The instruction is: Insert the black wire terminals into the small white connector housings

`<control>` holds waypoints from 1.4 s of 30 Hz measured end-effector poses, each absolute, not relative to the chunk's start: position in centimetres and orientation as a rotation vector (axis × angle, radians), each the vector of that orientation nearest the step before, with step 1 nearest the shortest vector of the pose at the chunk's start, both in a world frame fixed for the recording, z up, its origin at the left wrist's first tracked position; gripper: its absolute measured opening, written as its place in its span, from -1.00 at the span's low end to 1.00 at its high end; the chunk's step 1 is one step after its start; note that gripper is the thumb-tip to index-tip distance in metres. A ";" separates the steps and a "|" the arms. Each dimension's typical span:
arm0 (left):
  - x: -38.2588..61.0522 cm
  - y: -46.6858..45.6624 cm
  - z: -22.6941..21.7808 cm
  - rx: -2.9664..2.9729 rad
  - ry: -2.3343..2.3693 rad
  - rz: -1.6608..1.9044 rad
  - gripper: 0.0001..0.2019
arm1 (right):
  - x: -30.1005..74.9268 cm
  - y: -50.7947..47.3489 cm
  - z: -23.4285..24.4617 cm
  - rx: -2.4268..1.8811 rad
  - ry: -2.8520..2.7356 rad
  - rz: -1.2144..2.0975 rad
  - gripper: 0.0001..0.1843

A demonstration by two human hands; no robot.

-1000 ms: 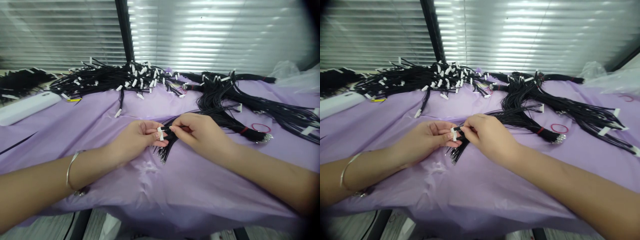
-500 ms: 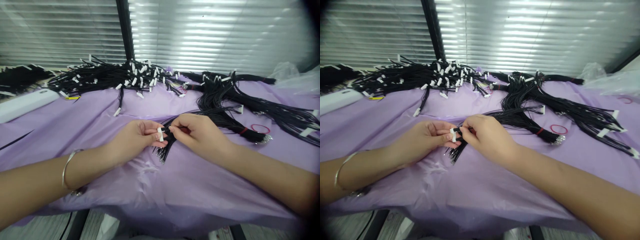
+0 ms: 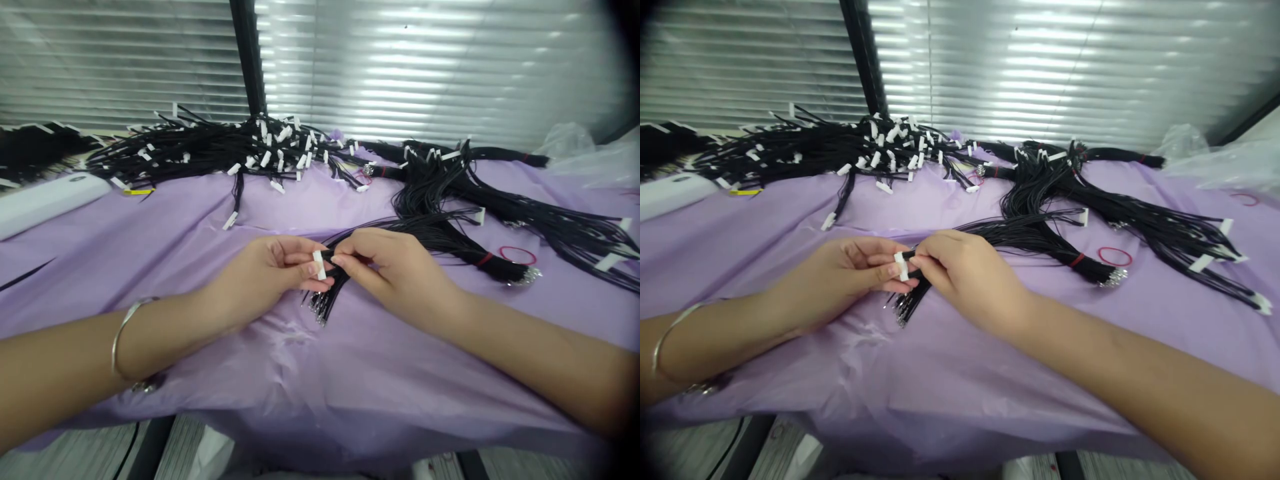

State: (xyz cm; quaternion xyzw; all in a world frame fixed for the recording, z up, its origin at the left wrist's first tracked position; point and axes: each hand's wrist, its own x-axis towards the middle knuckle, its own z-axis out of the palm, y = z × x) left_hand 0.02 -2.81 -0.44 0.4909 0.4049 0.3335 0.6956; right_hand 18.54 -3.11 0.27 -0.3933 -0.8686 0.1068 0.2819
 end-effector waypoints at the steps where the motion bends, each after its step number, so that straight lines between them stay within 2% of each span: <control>1: 0.0 -2.8 -0.4 1.104 0.898 0.745 -0.83 | 18.5 -3.1 0.3 -1.030 -2.317 0.279 -0.82; 10: 0.3 -2.7 0.1 1.216 0.908 0.732 -0.89 | 18.3 -2.8 0.2 -1.023 -2.367 0.161 -0.80; 15: 0.3 -2.3 0.7 1.298 0.860 0.870 -0.87 | 19.0 -3.8 2.2 -1.002 -2.424 -0.366 -0.74; 17: 0.0 -1.7 1.0 1.366 0.845 0.990 -0.90 | 19.1 -4.0 2.5 -1.000 -2.517 -0.452 -0.74; 21: -0.7 -0.5 1.1 1.361 0.871 1.081 -0.94 | 19.3 -3.0 1.1 -0.968 -2.802 -0.173 -0.75; 28: -0.6 -1.0 0.7 1.334 0.886 0.981 -0.90 | 19.8 -1.3 0.5 -0.800 -2.789 0.196 -0.78; 37: -0.6 -1.4 0.7 1.253 0.897 0.924 -0.88 | 19.9 -2.1 1.3 -0.729 -2.628 0.292 -0.84; 42: -0.6 -1.7 0.7 1.253 0.888 0.895 -0.80 | 19.8 -2.2 1.4 -0.759 -2.560 0.233 -0.85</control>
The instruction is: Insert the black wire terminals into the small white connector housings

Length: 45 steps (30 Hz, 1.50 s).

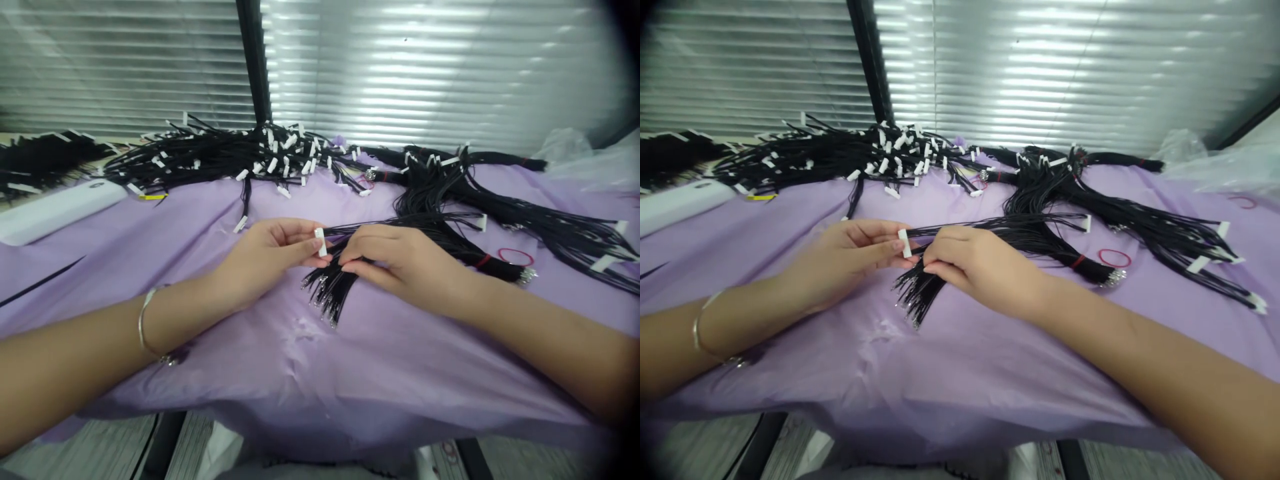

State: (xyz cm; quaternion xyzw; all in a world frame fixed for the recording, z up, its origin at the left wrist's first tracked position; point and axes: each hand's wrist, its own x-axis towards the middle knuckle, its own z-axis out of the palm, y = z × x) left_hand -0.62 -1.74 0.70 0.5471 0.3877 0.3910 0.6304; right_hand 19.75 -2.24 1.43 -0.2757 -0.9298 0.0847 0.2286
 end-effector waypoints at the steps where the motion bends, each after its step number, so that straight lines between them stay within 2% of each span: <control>1: -0.6 -1.8 0.7 1.251 0.887 0.895 -0.79 | 19.7 -2.2 1.4 -0.754 -2.586 0.213 -0.84; 6: -0.5 -1.8 0.4 1.217 0.865 0.880 -0.83 | 20.0 -2.1 0.9 -0.801 -2.649 0.154 -0.82; 11: -0.4 -1.5 0.1 1.142 0.858 0.895 -0.91 | 20.5 -1.6 0.8 -0.676 -2.753 0.123 -0.76; 20: -0.2 -1.5 0.5 1.087 0.898 0.910 -0.93 | 19.9 -1.1 0.4 -0.649 -2.817 0.012 -0.69; 26: -0.1 -1.3 0.4 1.043 0.890 0.912 -0.93 | 20.1 -1.4 0.2 -0.771 -2.661 0.197 -0.80; 32: -0.1 -1.5 0.4 1.099 0.871 0.873 -0.90 | 19.8 -2.4 1.1 -0.781 -2.481 0.280 -0.83; 37: 0.3 -1.9 0.8 1.134 0.918 0.843 -0.91 | 19.0 -3.1 1.4 -1.010 -2.277 0.368 -0.90; 45: 0.3 -2.2 0.7 1.095 0.916 0.807 -0.95 | 19.1 -2.7 1.4 -1.206 -2.157 0.490 -0.85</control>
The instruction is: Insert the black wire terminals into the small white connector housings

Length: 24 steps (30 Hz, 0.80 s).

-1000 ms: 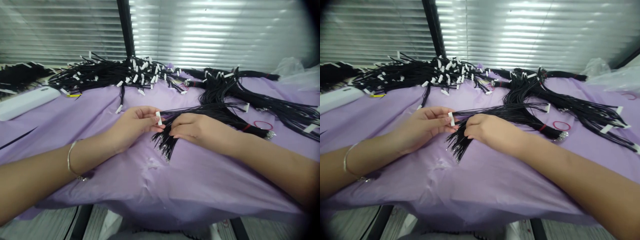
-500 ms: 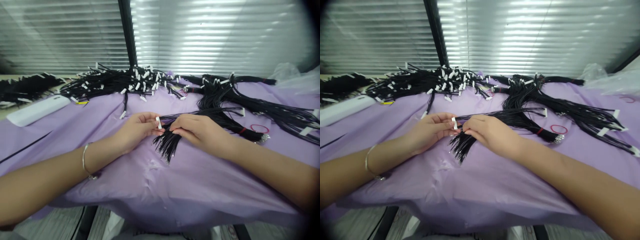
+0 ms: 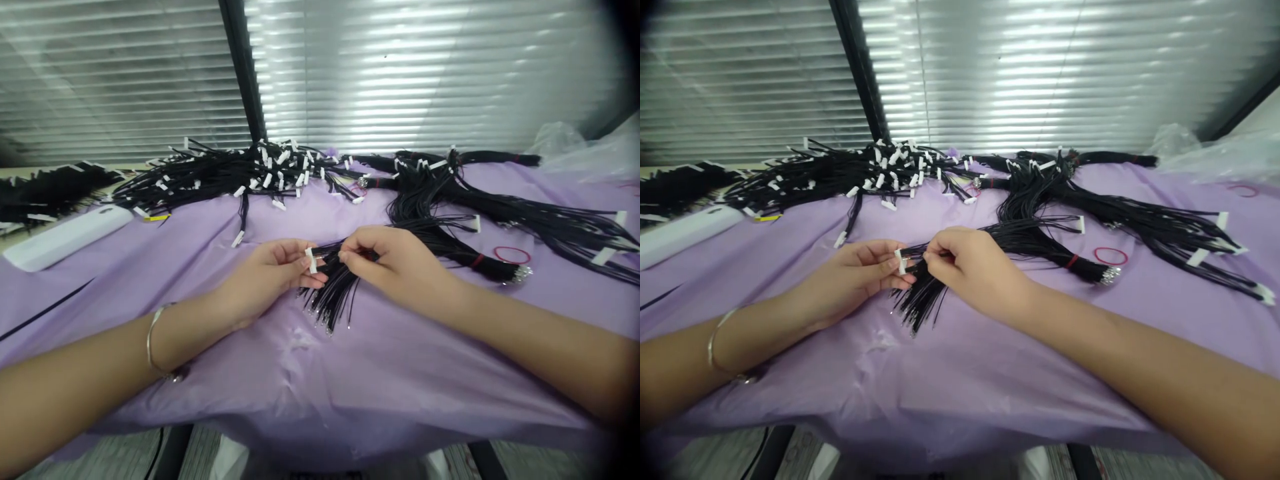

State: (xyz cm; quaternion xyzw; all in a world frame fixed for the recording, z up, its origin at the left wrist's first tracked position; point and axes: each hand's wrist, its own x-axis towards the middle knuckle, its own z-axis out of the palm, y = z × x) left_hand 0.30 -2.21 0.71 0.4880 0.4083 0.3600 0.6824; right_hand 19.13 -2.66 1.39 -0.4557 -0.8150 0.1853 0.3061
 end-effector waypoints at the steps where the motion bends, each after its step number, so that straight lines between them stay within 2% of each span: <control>1: 0.3 -2.2 0.7 1.090 0.908 0.805 -0.95 | 19.1 -2.6 1.4 -1.214 -2.156 0.491 -0.84; 24: 0.0 -2.0 0.1 1.161 0.887 0.750 -0.91 | 18.9 -2.6 1.3 -1.266 -2.167 0.476 -0.85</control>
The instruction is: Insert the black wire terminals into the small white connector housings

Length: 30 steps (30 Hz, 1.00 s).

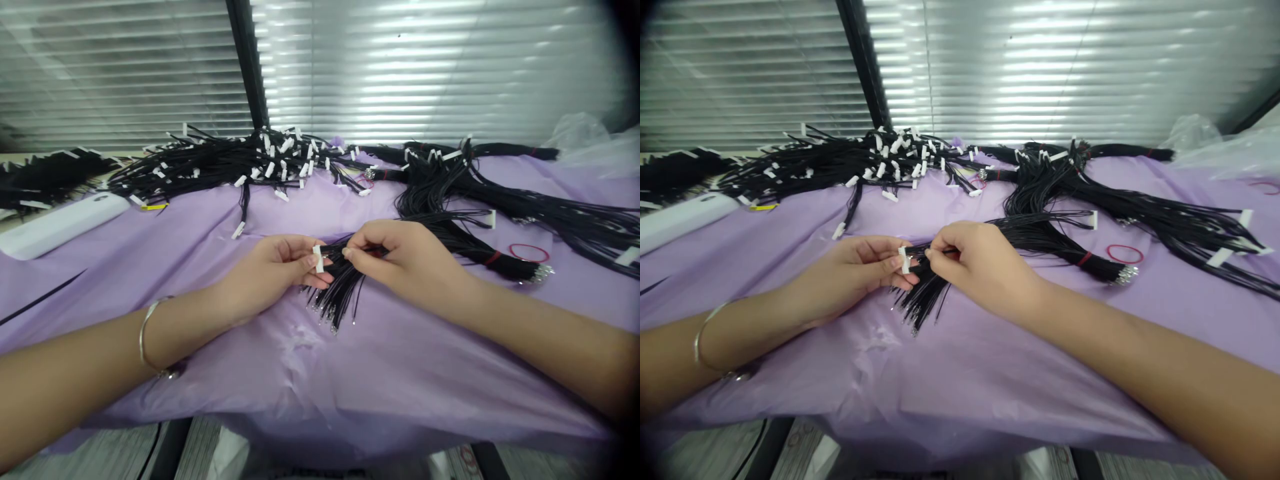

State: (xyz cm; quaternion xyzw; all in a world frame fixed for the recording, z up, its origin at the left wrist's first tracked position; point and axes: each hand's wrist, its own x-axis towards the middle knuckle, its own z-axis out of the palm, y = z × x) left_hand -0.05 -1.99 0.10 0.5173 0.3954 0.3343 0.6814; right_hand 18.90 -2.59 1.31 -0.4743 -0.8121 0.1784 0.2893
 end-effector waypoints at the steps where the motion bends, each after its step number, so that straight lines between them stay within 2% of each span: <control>1: -0.1 -2.0 0.1 1.162 0.887 0.748 -0.91 | 18.9 -2.6 1.3 -1.268 -2.159 0.480 -0.85; 30: 0.1 -2.0 0.0 1.238 0.876 0.776 -0.87 | 18.9 -2.7 1.4 -1.267 -2.176 0.523 -0.88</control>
